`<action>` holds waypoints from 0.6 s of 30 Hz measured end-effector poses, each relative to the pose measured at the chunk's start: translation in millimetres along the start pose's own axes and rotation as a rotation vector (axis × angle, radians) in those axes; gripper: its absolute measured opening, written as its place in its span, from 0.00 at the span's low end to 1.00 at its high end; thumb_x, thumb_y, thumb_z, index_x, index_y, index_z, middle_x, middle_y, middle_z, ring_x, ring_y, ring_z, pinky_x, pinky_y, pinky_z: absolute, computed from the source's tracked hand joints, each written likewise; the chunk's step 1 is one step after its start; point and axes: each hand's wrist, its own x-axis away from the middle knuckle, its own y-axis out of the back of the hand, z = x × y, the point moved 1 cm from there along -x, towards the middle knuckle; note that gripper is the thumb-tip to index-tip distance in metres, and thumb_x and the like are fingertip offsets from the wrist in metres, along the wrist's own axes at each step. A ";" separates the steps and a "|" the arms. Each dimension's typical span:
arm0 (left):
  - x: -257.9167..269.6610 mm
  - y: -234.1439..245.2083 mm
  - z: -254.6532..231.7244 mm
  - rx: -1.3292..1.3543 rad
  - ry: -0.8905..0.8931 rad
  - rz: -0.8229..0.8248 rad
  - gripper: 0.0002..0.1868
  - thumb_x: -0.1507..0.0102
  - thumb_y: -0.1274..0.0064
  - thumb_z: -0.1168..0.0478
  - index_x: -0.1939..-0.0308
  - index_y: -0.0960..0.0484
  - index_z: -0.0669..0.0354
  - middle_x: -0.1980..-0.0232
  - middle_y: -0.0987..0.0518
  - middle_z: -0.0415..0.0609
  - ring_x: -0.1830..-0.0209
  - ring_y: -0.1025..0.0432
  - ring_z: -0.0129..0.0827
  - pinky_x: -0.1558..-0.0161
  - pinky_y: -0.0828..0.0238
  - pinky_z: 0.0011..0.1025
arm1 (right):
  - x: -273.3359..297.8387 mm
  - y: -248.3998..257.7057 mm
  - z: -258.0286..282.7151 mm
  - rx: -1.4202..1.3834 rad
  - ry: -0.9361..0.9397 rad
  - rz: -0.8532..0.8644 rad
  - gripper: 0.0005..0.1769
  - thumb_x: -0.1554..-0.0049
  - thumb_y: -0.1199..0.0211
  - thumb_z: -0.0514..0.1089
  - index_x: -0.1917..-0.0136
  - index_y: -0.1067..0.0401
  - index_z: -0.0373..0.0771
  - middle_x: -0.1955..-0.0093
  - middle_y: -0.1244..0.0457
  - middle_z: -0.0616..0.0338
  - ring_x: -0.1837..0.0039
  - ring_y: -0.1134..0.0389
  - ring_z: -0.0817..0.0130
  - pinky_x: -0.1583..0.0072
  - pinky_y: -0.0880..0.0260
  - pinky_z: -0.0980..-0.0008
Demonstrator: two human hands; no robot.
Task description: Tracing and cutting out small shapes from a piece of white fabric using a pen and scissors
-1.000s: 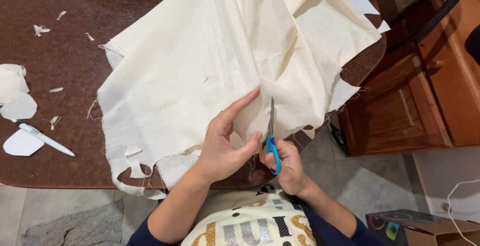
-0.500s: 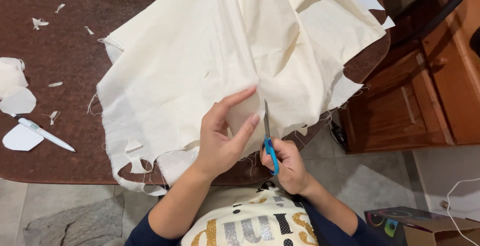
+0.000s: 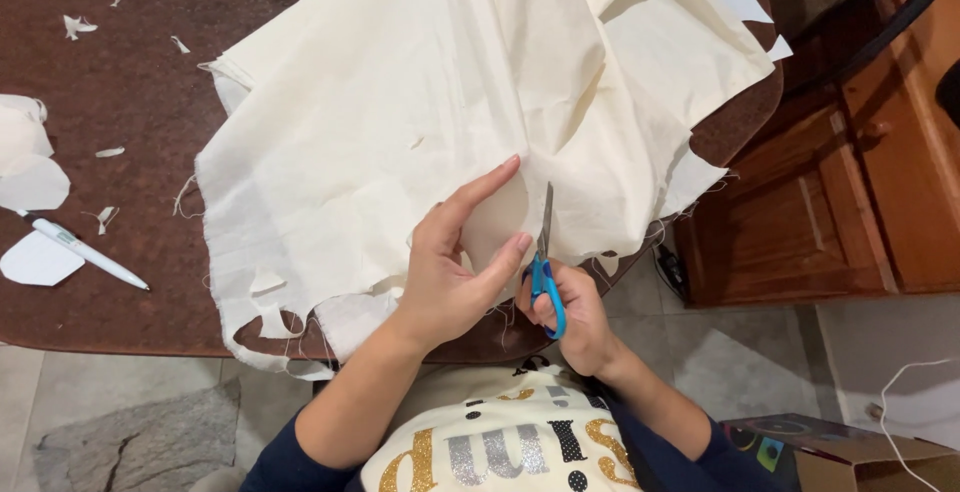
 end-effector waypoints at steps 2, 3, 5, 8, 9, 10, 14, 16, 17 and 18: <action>0.7 0.2 0.2 0.001 -0.002 0.001 0.32 0.38 0.39 0.71 0.29 0.26 0.55 0.34 0.21 0.53 0.38 0.24 0.38 0.41 0.22 0.38 | -0.7 -1.0 0.5 0.002 -0.006 -0.005 0.30 0.37 0.43 0.64 0.66 0.30 0.37 0.76 0.41 0.60 0.73 0.44 0.76 0.68 0.41 0.76; 1.0 0.0 0.3 0.002 -0.004 0.004 0.32 0.37 0.39 0.71 0.29 0.27 0.55 0.33 0.21 0.52 0.37 0.24 0.38 0.40 0.23 0.38 | -0.9 -1.3 0.8 0.002 -0.010 -0.013 0.31 0.37 0.42 0.65 0.66 0.30 0.37 0.76 0.41 0.59 0.73 0.45 0.76 0.68 0.41 0.76; 1.3 0.0 0.5 0.008 -0.002 0.009 0.32 0.37 0.39 0.71 0.29 0.27 0.55 0.33 0.21 0.53 0.37 0.24 0.38 0.40 0.23 0.39 | 0.2 -0.4 -0.7 0.000 -0.014 -0.017 0.31 0.37 0.43 0.65 0.66 0.30 0.37 0.76 0.41 0.59 0.73 0.45 0.76 0.68 0.41 0.76; 1.5 0.4 2.1 0.013 0.000 0.018 0.33 0.37 0.39 0.71 0.28 0.28 0.56 0.32 0.22 0.52 0.35 0.25 0.38 0.39 0.23 0.38 | 0.6 -0.8 -1.5 0.005 -0.004 -0.023 0.31 0.36 0.43 0.64 0.66 0.30 0.37 0.76 0.41 0.60 0.73 0.45 0.76 0.68 0.40 0.76; 1.6 0.6 2.8 0.013 0.001 0.021 0.33 0.37 0.39 0.70 0.28 0.29 0.56 0.31 0.23 0.52 0.34 0.26 0.38 0.37 0.24 0.37 | 0.5 -1.3 -1.4 0.014 0.009 -0.025 0.31 0.36 0.43 0.64 0.67 0.30 0.37 0.76 0.41 0.60 0.72 0.44 0.76 0.67 0.40 0.76; 1.6 0.7 2.6 0.013 0.001 0.021 0.33 0.37 0.39 0.70 0.28 0.29 0.56 0.31 0.23 0.52 0.34 0.26 0.38 0.37 0.24 0.37 | 1.8 -0.9 -2.8 0.014 0.010 -0.024 0.31 0.36 0.43 0.64 0.67 0.30 0.37 0.76 0.41 0.60 0.72 0.44 0.76 0.67 0.40 0.76; 1.7 1.4 2.4 0.024 0.005 0.023 0.34 0.37 0.40 0.71 0.27 0.31 0.58 0.29 0.25 0.53 0.32 0.27 0.39 0.36 0.25 0.39 | 4.1 -0.3 -3.9 0.007 0.023 -0.027 0.29 0.35 0.43 0.60 0.69 0.31 0.38 0.77 0.42 0.60 0.73 0.46 0.72 0.67 0.41 0.75; 1.6 1.7 2.6 0.028 0.006 0.024 0.35 0.37 0.40 0.71 0.26 0.32 0.58 0.28 0.26 0.54 0.32 0.28 0.40 0.35 0.26 0.39 | 4.1 -0.1 -2.7 0.001 0.028 -0.025 0.29 0.35 0.43 0.59 0.70 0.32 0.38 0.77 0.42 0.60 0.73 0.46 0.73 0.67 0.42 0.76; 1.6 1.9 2.8 0.033 0.011 0.026 0.35 0.37 0.40 0.71 0.26 0.33 0.58 0.28 0.27 0.54 0.31 0.28 0.40 0.34 0.26 0.40 | 4.3 0.0 -2.4 0.009 0.031 -0.023 0.29 0.35 0.42 0.58 0.70 0.32 0.38 0.77 0.42 0.60 0.72 0.46 0.73 0.67 0.42 0.76; 2.1 2.0 3.0 0.038 0.018 0.028 0.35 0.37 0.41 0.71 0.25 0.33 0.58 0.27 0.27 0.54 0.31 0.29 0.40 0.34 0.27 0.40 | 5.1 0.0 -2.0 0.018 0.031 -0.021 0.28 0.35 0.42 0.58 0.71 0.32 0.38 0.77 0.42 0.60 0.72 0.47 0.73 0.67 0.42 0.76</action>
